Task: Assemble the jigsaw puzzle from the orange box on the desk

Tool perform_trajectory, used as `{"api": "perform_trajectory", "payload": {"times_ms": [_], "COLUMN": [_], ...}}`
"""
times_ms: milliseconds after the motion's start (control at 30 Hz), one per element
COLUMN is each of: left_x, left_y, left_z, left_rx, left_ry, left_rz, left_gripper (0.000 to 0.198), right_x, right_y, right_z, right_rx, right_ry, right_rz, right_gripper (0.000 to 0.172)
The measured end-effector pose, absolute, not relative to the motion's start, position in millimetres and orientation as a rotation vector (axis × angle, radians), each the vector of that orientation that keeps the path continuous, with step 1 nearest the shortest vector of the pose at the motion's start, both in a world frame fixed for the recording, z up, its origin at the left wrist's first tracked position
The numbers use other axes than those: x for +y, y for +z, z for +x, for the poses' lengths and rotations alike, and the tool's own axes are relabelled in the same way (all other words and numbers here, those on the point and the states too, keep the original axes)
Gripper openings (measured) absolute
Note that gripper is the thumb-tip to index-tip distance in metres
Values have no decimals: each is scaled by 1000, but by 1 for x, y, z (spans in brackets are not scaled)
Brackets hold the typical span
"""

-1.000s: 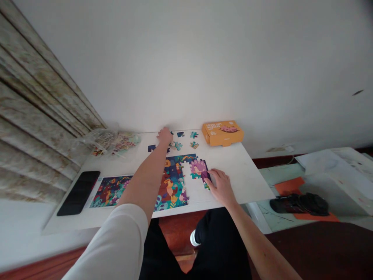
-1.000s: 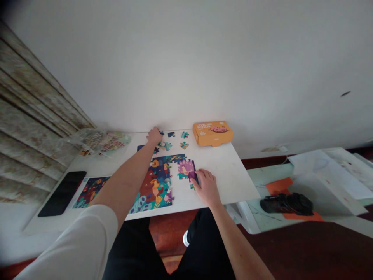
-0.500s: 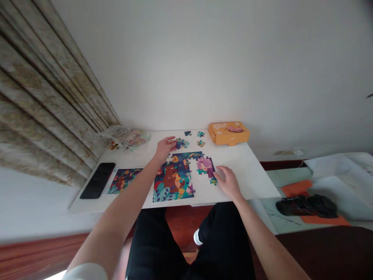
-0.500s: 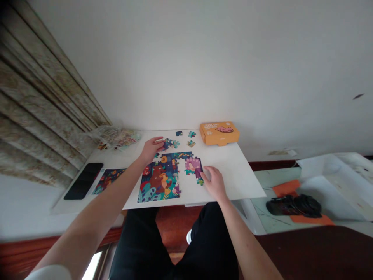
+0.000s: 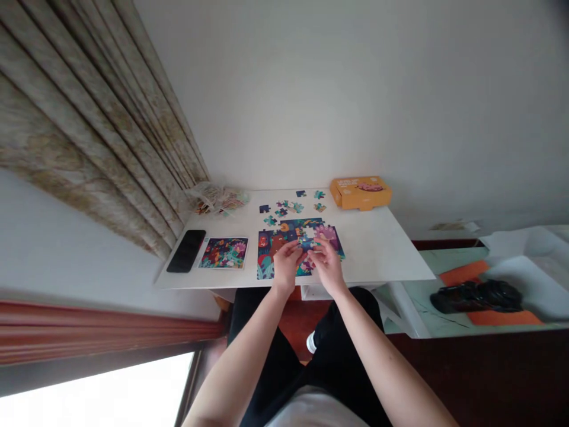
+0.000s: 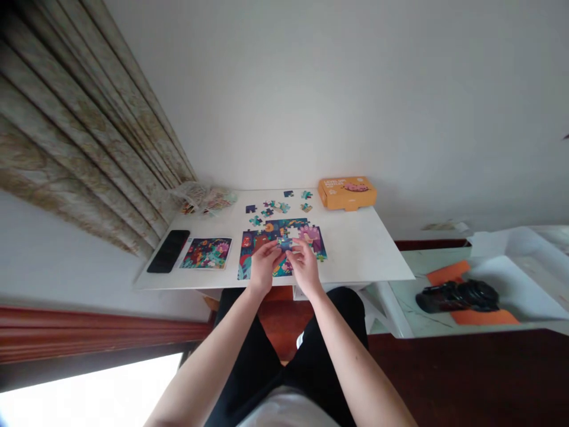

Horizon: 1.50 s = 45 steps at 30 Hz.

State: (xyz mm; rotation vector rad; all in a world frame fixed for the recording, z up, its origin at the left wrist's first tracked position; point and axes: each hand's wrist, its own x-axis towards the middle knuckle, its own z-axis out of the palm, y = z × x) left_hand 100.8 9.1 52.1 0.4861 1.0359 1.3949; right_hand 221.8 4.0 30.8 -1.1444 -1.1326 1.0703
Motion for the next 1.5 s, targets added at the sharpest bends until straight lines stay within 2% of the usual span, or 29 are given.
{"api": "perform_trajectory", "payload": {"times_ms": [133, 533, 767, 1000, 1200, 1500], "left_x": [4, -6, -9, -10, -13, -12], "left_y": [53, 34, 10, -2, 2, 10], "left_z": [102, 107, 107, 110, 108, 109], "left_rx": [1097, 1044, 1185, 1274, 1264, 1185], "left_ry": [1332, 1311, 1316, 1292, 1261, 1313], "left_rz": [515, 547, 728, 898, 918, 813], "left_gripper": [31, 40, 32, 29, 32, 32], "right_x": [2, -2, -10, -13, -11, -8], "right_y": [27, 11, 19, 21, 15, 24], "right_z": [229, 249, 266, 272, 278, 274], "right_rx": [-1131, -1302, -1830, -2103, -2142, -2085], "right_ry": [1062, 1037, 456, 230, 209, 375], "right_rz": [-1154, -1223, -1247, -1209, -1138, -1225], "right_gripper": [49, 47, 41, 40, 37, 36]}}
